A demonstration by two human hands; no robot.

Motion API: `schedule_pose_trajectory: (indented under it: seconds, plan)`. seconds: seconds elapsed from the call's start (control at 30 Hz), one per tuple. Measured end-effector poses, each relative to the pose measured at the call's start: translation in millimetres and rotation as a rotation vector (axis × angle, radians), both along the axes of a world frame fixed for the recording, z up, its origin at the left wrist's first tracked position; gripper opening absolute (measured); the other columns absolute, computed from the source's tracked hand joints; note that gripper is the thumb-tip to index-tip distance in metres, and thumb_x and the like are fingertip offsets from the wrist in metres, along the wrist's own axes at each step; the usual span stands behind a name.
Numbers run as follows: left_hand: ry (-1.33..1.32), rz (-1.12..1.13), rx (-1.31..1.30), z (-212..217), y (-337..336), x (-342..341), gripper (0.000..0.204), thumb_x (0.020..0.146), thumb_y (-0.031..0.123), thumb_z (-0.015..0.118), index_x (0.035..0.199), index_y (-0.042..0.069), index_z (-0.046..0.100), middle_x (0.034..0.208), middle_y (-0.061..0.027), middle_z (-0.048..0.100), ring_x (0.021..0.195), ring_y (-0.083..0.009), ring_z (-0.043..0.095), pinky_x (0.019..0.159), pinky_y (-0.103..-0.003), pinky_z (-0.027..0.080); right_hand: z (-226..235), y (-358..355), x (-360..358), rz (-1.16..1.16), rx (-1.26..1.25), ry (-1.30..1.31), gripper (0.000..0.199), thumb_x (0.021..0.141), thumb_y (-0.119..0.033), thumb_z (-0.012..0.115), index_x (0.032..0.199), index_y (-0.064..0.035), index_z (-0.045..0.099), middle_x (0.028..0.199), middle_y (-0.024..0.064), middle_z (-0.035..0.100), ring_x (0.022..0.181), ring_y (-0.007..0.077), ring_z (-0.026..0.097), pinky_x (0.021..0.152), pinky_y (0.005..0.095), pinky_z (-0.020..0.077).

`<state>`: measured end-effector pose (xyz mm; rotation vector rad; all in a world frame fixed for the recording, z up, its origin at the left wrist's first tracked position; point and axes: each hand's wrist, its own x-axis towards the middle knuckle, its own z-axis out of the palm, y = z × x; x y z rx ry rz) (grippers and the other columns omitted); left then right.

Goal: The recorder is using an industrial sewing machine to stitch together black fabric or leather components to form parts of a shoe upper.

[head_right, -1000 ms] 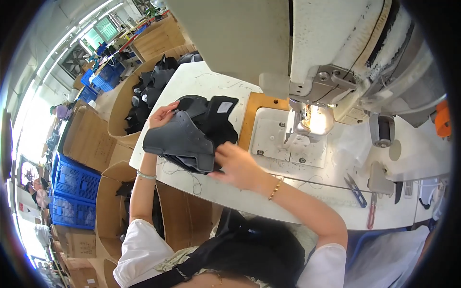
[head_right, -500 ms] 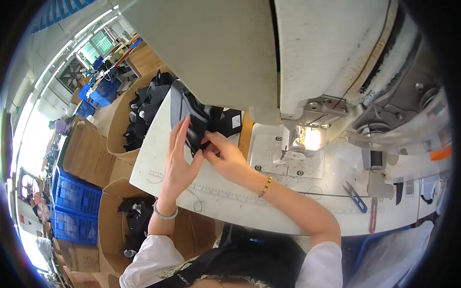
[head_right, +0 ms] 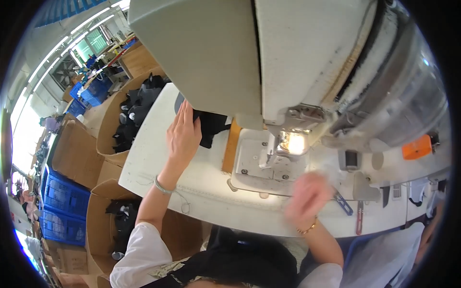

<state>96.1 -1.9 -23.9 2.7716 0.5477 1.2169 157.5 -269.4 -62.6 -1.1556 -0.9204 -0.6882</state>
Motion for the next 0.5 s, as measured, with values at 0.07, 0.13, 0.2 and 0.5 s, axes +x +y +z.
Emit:
schedule_pose_trajectory:
  seconds: [0.07, 0.13, 0.2, 0.5]
  plan:
    - [0.050, -0.030, 0.145, 6, -5, 19, 0.061, 0.073, 0.005, 0.056, 0.129, 0.002, 0.034, 0.125, -0.0175, 0.047, 0.109, -0.0304, 0.051, 0.088, -0.036, 0.043, 22, -4, 23, -0.087, -0.020, 0.525, 0.011, 0.085, -0.006, 0.048, 0.095, -0.0046, 0.044, 0.080, 0.0087, 0.052, 0.069, 0.0141, 0.049, 0.063, 0.0251, 0.0397]
    - [-0.037, -0.111, 0.284, 11, -23, 51, 0.049, 0.068, 0.004, 0.057, 0.116, 0.000, 0.048, 0.112, -0.0158, 0.055, 0.103, -0.0293, 0.053, 0.081, -0.035, 0.046, 10, -19, 74, -0.335, -0.531, 0.252, 0.029, 0.083, -0.013, 0.054, 0.109, -0.0036, 0.047, 0.098, 0.0102, 0.056, 0.093, 0.0208, 0.051, 0.083, 0.0300, 0.0398]
    - [0.221, -0.214, 0.339, 23, -45, 68, 0.030, 0.065, 0.003, 0.056, 0.095, 0.001, 0.058, 0.097, -0.0123, 0.059, 0.088, -0.0285, 0.056, 0.071, -0.034, 0.046, 9, -14, 89, -0.394, -0.554, 0.261, 0.027, 0.082, -0.013, 0.055, 0.107, -0.0038, 0.048, 0.098, 0.0101, 0.056, 0.092, 0.0213, 0.052, 0.082, 0.0305, 0.0402]
    - [-0.253, -0.149, 0.759, -23, -49, 116, 0.024, 0.076, 0.014, 0.054, 0.099, 0.011, 0.060, 0.101, -0.0026, 0.058, 0.094, -0.0229, 0.055, 0.083, -0.034, 0.044, 34, 8, 107, -0.450, -0.657, 0.190, 0.014, 0.072, -0.011, 0.057, 0.086, -0.0059, 0.057, 0.091, 0.0095, 0.060, 0.085, 0.0257, 0.056, 0.068, 0.0347, 0.0438]
